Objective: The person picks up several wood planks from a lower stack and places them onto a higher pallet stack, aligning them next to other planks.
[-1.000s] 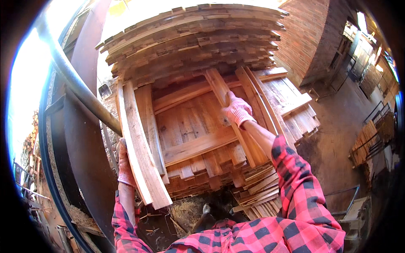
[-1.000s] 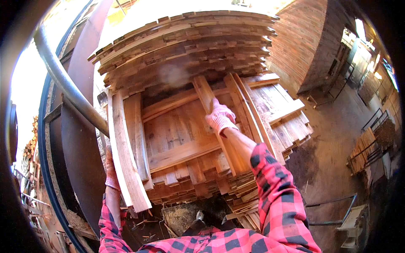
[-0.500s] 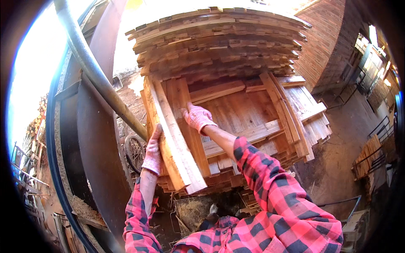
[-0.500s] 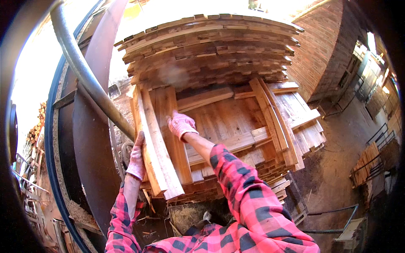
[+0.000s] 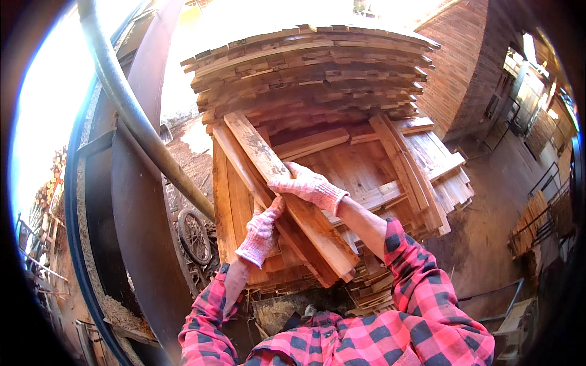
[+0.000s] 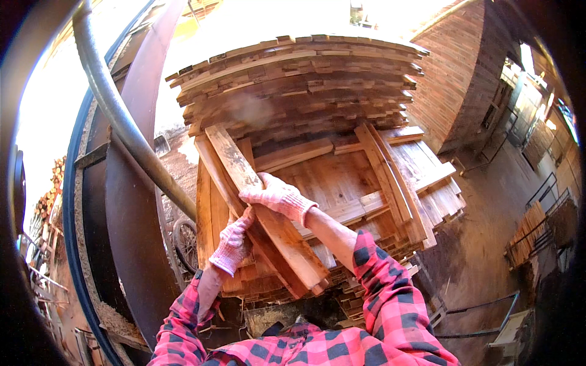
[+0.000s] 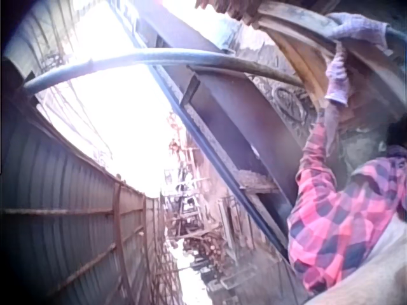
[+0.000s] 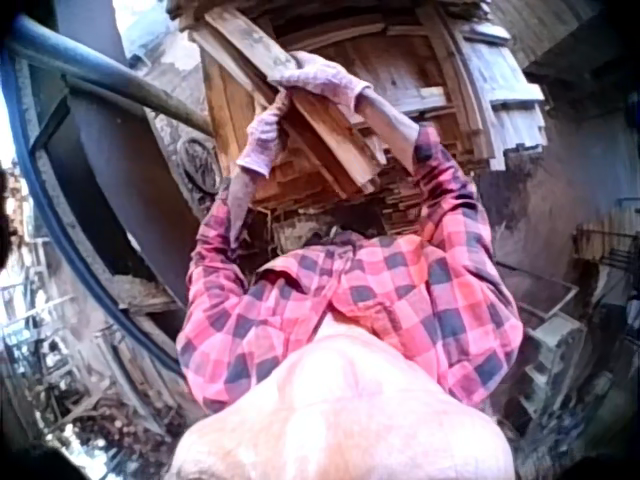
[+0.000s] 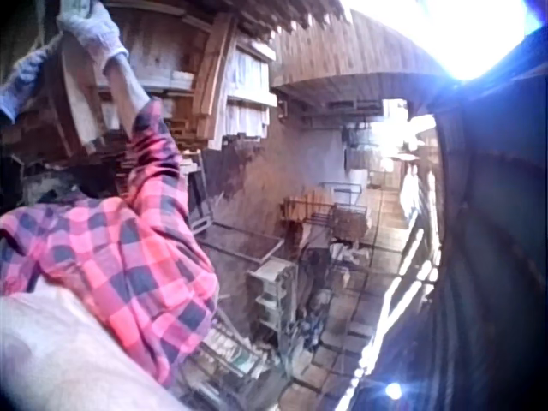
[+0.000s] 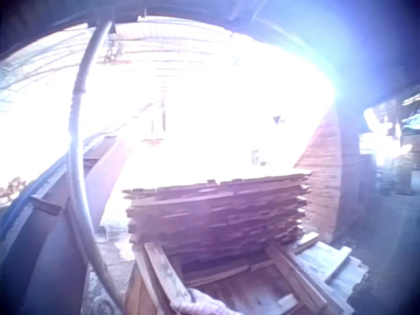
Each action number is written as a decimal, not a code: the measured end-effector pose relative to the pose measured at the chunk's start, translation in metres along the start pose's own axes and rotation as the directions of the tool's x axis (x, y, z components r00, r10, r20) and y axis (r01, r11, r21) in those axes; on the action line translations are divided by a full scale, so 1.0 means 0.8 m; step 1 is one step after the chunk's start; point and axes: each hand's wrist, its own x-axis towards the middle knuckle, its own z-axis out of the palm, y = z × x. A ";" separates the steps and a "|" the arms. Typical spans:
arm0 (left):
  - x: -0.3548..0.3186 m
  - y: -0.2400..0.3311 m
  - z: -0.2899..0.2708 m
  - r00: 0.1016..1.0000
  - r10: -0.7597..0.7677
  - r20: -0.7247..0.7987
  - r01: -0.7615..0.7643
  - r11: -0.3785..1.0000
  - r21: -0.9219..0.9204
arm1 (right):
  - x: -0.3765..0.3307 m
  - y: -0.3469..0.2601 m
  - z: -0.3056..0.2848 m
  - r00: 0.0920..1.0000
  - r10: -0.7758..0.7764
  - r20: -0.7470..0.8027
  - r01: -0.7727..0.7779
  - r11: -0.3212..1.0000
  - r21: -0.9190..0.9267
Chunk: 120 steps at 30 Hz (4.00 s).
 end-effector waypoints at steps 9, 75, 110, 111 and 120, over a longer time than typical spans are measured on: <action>0.018 0.040 0.015 0.983 -0.093 -0.157 0.101 0.994 0.044 | -0.013 0.041 -0.102 0.916 0.166 -0.364 -0.382 0.636 -0.670; 0.127 0.154 -0.291 0.932 0.096 -0.351 0.230 0.591 0.773 | -0.052 0.026 -0.194 0.841 -0.065 -0.537 -0.499 0.293 -0.816; 0.133 0.132 -0.199 0.967 -0.064 -0.245 0.205 0.767 0.608 | -0.155 0.124 -0.416 0.752 0.013 -0.659 -0.615 0.373 -0.695; 0.139 0.128 -0.194 0.967 -0.080 -0.243 0.216 0.766 0.605 | -0.150 0.123 -0.421 0.732 -0.009 -0.682 -0.639 0.341 -0.690; 0.105 0.153 -0.236 0.938 0.042 -0.344 0.243 0.629 0.739 | -0.052 0.059 -0.260 0.876 0.007 -0.482 -0.421 0.500 -0.757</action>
